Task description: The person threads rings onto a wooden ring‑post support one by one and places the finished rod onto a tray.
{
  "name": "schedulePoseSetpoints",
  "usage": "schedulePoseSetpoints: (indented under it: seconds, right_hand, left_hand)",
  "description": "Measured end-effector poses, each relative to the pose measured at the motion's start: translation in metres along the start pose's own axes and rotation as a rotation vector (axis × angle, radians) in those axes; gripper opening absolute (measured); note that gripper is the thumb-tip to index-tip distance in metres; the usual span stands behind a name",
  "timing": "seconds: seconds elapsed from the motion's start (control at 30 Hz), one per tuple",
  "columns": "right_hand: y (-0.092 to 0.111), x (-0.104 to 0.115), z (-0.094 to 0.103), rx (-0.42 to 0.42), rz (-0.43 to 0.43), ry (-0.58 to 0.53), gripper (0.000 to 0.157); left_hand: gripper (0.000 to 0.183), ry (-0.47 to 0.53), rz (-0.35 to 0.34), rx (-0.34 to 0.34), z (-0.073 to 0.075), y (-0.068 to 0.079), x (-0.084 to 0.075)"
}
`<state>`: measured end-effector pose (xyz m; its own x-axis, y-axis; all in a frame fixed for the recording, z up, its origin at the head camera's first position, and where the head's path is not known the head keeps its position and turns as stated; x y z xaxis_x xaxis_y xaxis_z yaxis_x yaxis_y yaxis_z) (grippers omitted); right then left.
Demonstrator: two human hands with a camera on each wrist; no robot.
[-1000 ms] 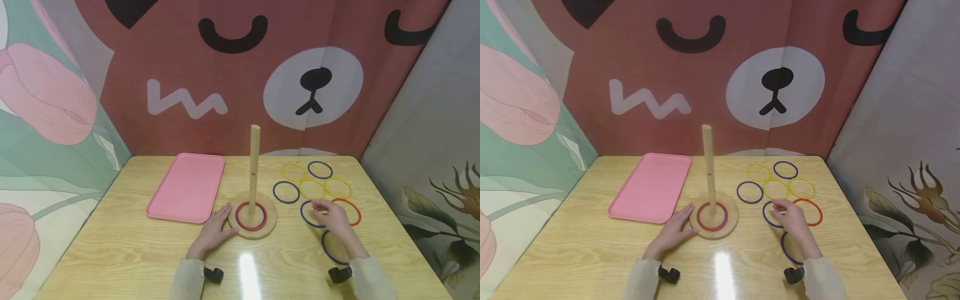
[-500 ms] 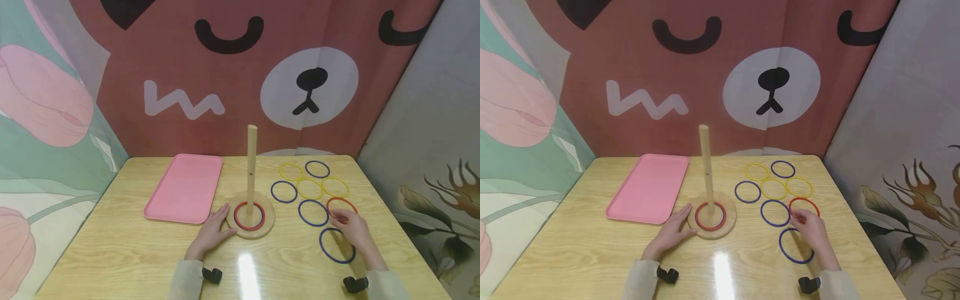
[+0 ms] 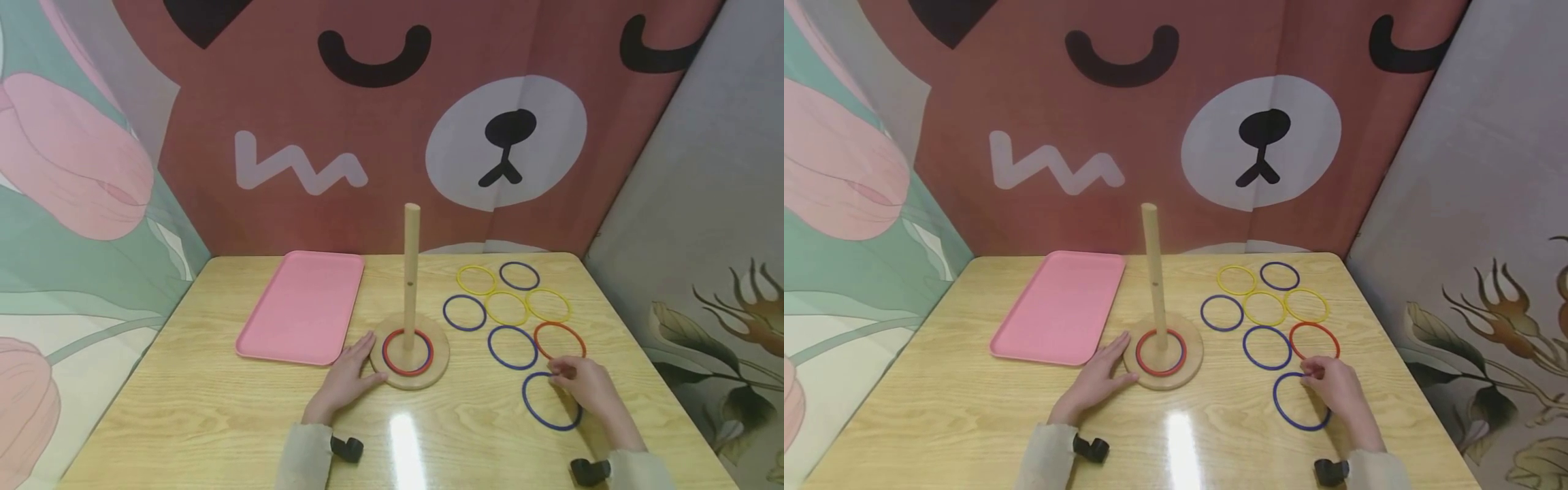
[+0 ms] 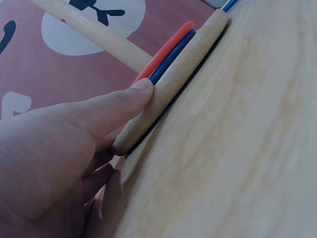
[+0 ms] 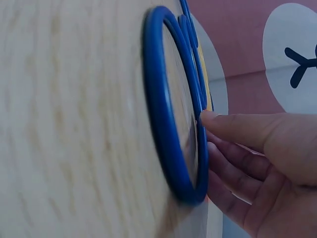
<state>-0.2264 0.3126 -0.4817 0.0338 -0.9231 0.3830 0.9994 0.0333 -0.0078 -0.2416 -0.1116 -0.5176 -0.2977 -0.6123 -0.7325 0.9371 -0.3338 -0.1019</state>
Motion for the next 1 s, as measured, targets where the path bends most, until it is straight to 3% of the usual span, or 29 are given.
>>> schedulePoseSetpoints:
  seconds: [0.23, 0.6, 1.0]
  right_hand:
    - [0.0011, -0.0052, -0.0008, 0.025, -0.011, 0.020, 0.016]
    - [-0.0017, -0.0013, -0.0030, 0.037, 0.051, 0.109, 0.007]
    - [0.0022, 0.0000, 0.0010, 0.019, 0.069, 0.057, 0.011]
  left_hand:
    - [0.085, -0.005, 0.003, 0.001, -0.0004, -0.0002, -0.0002]
    - [0.085, 0.018, 0.016, -0.003, 0.0005, 0.0004, 0.0014]
    - [0.086, 0.010, 0.012, 0.001, -0.0008, -0.0005, 0.0014]
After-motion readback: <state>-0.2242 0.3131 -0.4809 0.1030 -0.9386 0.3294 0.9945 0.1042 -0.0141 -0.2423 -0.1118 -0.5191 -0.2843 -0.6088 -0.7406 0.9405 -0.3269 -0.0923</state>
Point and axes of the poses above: each hand's wrist, its own y-axis away from the middle knuckle, its own z-axis out of the back of the hand, x = y × z, the point moved 6 cm from there along -y, towards the middle knuckle, and after that the axes turned 8 degrees about y, right-handed, at the moved point
